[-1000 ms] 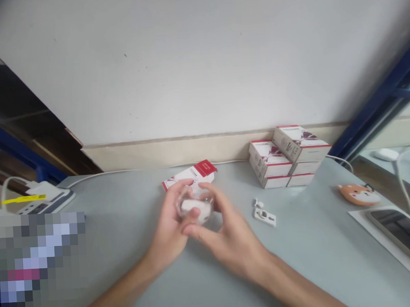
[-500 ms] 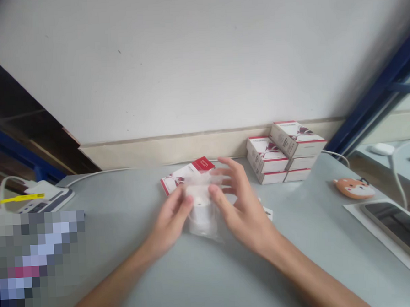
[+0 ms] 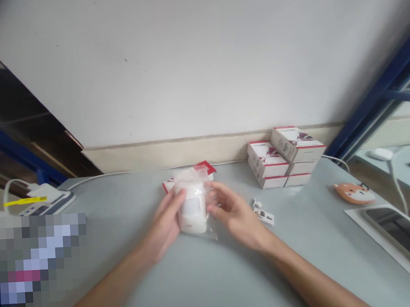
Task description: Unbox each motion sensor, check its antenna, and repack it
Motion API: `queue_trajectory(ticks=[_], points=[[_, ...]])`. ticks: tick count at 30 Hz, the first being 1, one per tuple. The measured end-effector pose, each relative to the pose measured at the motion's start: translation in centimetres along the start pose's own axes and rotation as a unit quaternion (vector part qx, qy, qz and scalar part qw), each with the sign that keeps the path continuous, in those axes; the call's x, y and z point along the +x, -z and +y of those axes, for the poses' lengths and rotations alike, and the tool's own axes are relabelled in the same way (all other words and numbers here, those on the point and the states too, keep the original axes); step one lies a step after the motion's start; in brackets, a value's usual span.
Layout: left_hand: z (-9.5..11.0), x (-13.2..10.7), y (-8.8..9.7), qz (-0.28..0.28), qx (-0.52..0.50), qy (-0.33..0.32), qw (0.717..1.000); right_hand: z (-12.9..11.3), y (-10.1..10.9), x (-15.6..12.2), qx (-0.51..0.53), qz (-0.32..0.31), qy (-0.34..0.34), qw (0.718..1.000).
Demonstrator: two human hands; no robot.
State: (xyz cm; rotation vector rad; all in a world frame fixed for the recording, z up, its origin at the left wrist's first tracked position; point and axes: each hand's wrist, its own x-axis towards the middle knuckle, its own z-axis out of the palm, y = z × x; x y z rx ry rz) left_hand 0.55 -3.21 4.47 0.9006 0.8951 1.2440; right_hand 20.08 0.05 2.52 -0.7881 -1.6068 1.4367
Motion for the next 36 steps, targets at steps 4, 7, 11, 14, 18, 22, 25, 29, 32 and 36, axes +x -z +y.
queue_trajectory(ticks=[4, 7, 11, 14, 18, 22, 25, 29, 32, 36], points=[[-0.4, -0.2, -0.1, 0.024, 0.019, -0.023, 0.999, 0.8, -0.2, 0.2, -0.017, 0.05, 0.004, 0.999], [-0.6, -0.2, -0.1, 0.059, 0.038, -0.044, 0.997, 0.6, -0.9, -0.2, -0.063, 0.107, 0.015, 0.992], [-0.3, 0.0, 0.1, 0.121, 0.043, -0.069, 0.989, -0.3, -1.8, -1.2, -0.115, 0.034, -0.006, 0.993], [0.0, 0.1, 0.1, 0.139, 0.046, -0.059, 0.987, -0.5, -2.0, -1.5, -0.147, -0.018, 0.012, 0.989], [-0.1, 0.0, -0.5, 0.117, 0.108, -0.087, 0.984, -0.4, -1.8, -1.1, -0.136, 0.054, 0.042, 0.988], [-0.6, -0.5, -1.0, 0.048, 0.194, -0.121, 0.972, -1.2, -1.3, -0.5, -0.146, 0.13, 0.066, 0.979], [-0.9, -0.8, -1.0, 0.025, 0.274, -0.189, 0.943, -1.9, -1.0, -0.5, -0.166, 0.146, 0.069, 0.973], [-0.8, -1.4, -1.0, 0.037, 0.393, -0.302, 0.868, -2.3, -1.0, -0.9, -0.253, 0.133, 0.18, 0.941], [-0.8, -1.5, -1.1, 0.086, 0.419, -0.342, 0.837, -1.9, -1.4, -1.2, -0.361, 0.123, 0.252, 0.889], [-0.5, -1.0, -0.8, 0.116, 0.413, -0.348, 0.833, -1.1, -1.7, -1.6, -0.458, 0.101, 0.281, 0.838]])
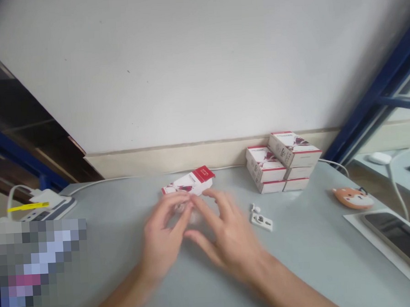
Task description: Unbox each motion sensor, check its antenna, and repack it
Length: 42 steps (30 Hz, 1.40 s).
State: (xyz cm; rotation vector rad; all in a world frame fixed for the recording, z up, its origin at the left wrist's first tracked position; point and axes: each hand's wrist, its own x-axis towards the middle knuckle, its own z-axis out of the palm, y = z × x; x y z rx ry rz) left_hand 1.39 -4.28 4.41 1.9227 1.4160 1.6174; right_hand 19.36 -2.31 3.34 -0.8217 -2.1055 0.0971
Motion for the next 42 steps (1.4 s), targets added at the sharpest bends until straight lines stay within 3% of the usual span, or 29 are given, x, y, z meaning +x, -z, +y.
queue_trajectory(ticks=[6, 9, 12, 16, 19, 22, 25, 27, 29, 32, 34, 36, 40, 42], points=[[0.8, 0.4, 0.3, -0.08, 0.077, -0.078, 0.991, 0.1, 0.6, 0.5, -0.047, -0.023, -0.011, 0.999], [1.1, -0.1, 0.0, -0.054, 0.141, -0.108, 0.983, -0.1, 0.9, 0.9, -0.134, 0.006, 0.026, 0.991], [0.7, -0.3, -0.7, 0.008, 0.156, -0.138, 0.978, -0.2, 0.8, 0.9, -0.207, 0.03, 0.045, 0.977], [0.0, 0.0, -1.2, 0.015, 0.12, -0.18, 0.976, 0.3, 0.1, 0.5, -0.108, -0.005, 0.0, 0.994], [-0.2, 0.3, -1.2, 0.009, 0.053, -0.149, 0.987, 0.8, -0.5, 0.2, 0.013, 0.01, -0.046, 0.999], [-0.4, 0.7, -1.1, -0.011, -0.044, -0.05, 0.998, 1.1, -0.7, 0.1, 0.039, 0.049, -0.08, 0.995], [-0.2, 1.5, -1.3, -0.034, -0.099, 0.05, 0.993, 1.5, -0.6, 0.2, 0.007, 0.007, -0.057, 0.998], [0.3, 2.4, -1.6, -0.06, -0.093, 0.082, 0.99, 2.0, -0.4, 0.3, 0.004, -0.028, -0.047, 0.999], [1.1, 3.6, -2.0, -0.09, -0.072, 0.09, 0.989, 2.6, -0.1, 0.5, 0.03, -0.037, -0.068, 0.997], [2.0, 5.9, -2.2, -0.166, -0.059, 0.052, 0.983, 3.5, 0.7, 1.0, 0.052, -0.021, -0.124, 0.991], [1.7, 7.4, -2.3, -0.151, -0.034, -0.002, 0.988, 4.1, 1.5, 1.5, 0.038, 0.005, -0.15, 0.988], [0.3, 8.4, -2.5, -0.115, 0.057, -0.035, 0.991, 4.8, 2.3, 2.0, 0.023, 0.042, -0.162, 0.986], [-3.6, 8.9, -3.1, -0.249, 0.265, 0.048, 0.93, 6.1, 3.4, 2.6, 0.004, 0.134, -0.165, 0.977], [-4.6, 8.5, -3.1, -0.261, 0.274, 0.05, 0.924, 6.3, 3.6, 2.7, -0.006, 0.161, -0.159, 0.974]])
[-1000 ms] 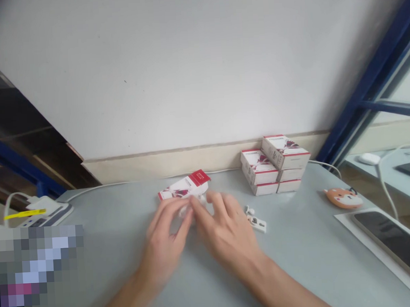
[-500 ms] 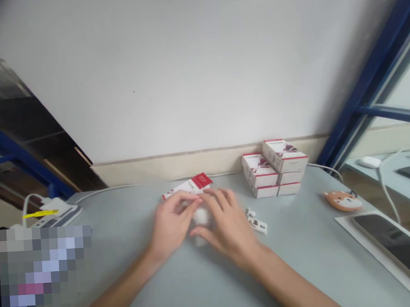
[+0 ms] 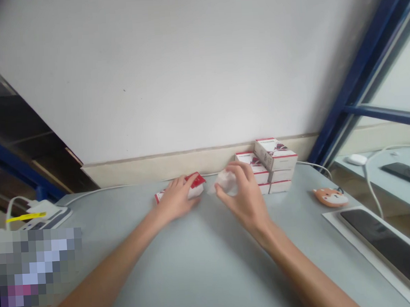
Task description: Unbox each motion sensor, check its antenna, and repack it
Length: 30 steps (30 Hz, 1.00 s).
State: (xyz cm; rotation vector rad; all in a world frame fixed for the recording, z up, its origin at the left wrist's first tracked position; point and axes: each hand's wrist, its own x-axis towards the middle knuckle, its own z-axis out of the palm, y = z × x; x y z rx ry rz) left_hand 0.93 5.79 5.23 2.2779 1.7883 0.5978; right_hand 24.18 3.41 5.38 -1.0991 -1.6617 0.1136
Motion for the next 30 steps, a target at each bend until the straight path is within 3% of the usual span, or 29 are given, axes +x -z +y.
queue_trajectory(ticks=[2, 5, 7, 9, 12, 16, 19, 22, 27, 30], points=[[-0.1, -0.7, 0.2, 0.02, -0.034, -0.009, 0.999, -0.3, 0.2, 0.0, 0.0, 0.017, -0.001, 1.0], [0.3, -2.7, 2.0, 0.109, -0.214, -0.058, 0.969, -1.3, 0.8, 0.1, 0.023, 0.052, -0.006, 0.998], [0.5, -4.2, 3.4, 0.085, -0.334, -0.095, 0.934, -2.2, 1.5, 0.3, 0.063, 0.074, -0.005, 0.995], [0.5, -5.5, 4.4, 0.027, -0.467, -0.108, 0.877, -3.2, 2.5, 0.6, 0.123, 0.088, 0.004, 0.988], [0.4, -6.6, 4.5, -0.029, -0.585, -0.097, 0.804, -4.7, 3.9, 1.0, 0.212, 0.103, 0.047, 0.971], [0.5, -7.4, 3.5, -0.056, -0.643, -0.083, 0.759, -6.7, 4.5, 0.6, 0.268, 0.079, 0.049, 0.959], [0.4, -7.8, 2.9, -0.07, -0.667, -0.068, 0.738, -8.1, 3.8, -0.4, 0.231, 0.021, -0.038, 0.972], [-0.1, -8.0, 2.7, -0.081, -0.669, -0.052, 0.737, -9.1, 2.8, -0.8, 0.172, 0.015, -0.082, 0.982], [-0.5, -8.3, 2.9, -0.106, -0.634, -0.049, 0.765, -10.4, 1.9, -0.1, 0.158, -0.028, -0.022, 0.987], [-0.5, -8.4, 3.1, -0.114, -0.641, -0.053, 0.757, -10.4, 1.5, 0.5, 0.172, -0.058, -0.012, 0.983]])
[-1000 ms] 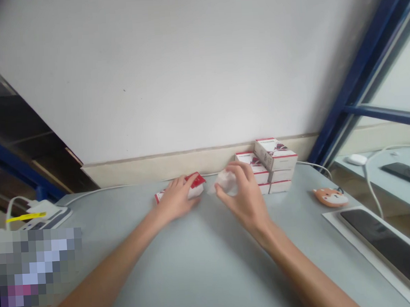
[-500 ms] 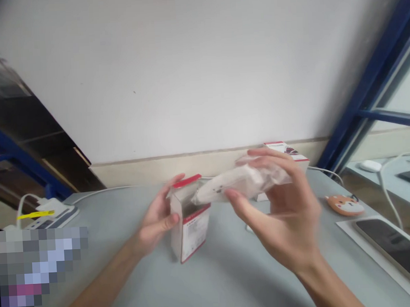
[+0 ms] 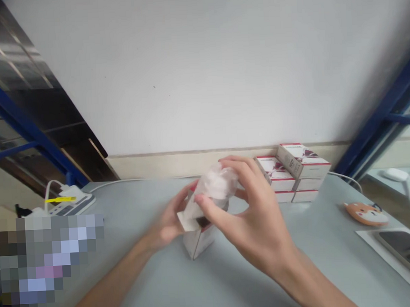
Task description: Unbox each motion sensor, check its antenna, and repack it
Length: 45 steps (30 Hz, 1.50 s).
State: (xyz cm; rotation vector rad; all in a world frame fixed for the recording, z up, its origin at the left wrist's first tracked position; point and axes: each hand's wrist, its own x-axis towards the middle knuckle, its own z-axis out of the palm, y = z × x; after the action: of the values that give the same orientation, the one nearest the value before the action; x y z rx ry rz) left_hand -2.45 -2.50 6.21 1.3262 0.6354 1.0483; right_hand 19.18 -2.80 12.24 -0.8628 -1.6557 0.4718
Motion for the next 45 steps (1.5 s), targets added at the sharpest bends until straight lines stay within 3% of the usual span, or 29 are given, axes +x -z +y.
queue_trajectory(ticks=[6, 9, 15, 17, 21, 24, 26, 30, 35, 38, 41, 45], points=[[-0.5, 0.1, 0.5, -0.001, -0.055, 0.018, 0.998, 1.7, 0.1, 0.6, -0.027, -0.059, -0.037, 0.997], [-0.9, 0.1, 0.7, 0.004, -0.078, 0.034, 0.996, 2.3, -0.2, -0.1, -0.076, -0.077, 0.015, 0.994], [-1.5, 0.0, 1.0, 0.011, -0.116, 0.03, 0.993, 3.4, -1.0, -2.4, -0.154, -0.231, 0.095, 0.956], [-1.6, 0.0, 1.1, 0.019, -0.109, 0.03, 0.993, 3.8, -1.1, -2.7, -0.17, -0.203, 0.119, 0.957], [-1.5, 0.3, 1.4, 0.031, -0.106, 0.049, 0.993, 4.3, -1.3, -2.8, -0.203, -0.082, 0.192, 0.957], [-1.0, 0.4, 1.9, 0.034, -0.098, 0.067, 0.992, 4.5, -1.4, -2.8, -0.217, -0.083, 0.221, 0.947], [-0.3, 0.4, 2.0, 0.035, -0.077, 0.05, 0.995, 4.4, -1.7, -2.8, -0.191, -0.083, 0.179, 0.962], [1.3, -0.3, 1.1, 0.031, -0.011, -0.016, 0.999, 4.0, -3.4, -3.3, -0.084, -0.038, 0.029, 0.995], [1.3, -0.9, -1.4, 0.129, 0.086, -0.058, 0.986, 3.6, -6.0, -3.8, 0.077, -0.015, -0.124, 0.989], [0.5, -0.7, -2.0, 0.181, 0.102, -0.089, 0.974, 3.8, -4.3, -3.7, 0.069, -0.048, -0.097, 0.992], [0.1, -0.6, -2.1, 0.194, 0.125, -0.089, 0.969, 5.1, 0.5, -4.4, -0.087, -0.054, -0.017, 0.995], [-0.1, -0.7, -2.5, 0.211, 0.102, -0.078, 0.969, 9.3, 6.5, -7.5, -0.342, -0.144, -0.04, 0.928]])
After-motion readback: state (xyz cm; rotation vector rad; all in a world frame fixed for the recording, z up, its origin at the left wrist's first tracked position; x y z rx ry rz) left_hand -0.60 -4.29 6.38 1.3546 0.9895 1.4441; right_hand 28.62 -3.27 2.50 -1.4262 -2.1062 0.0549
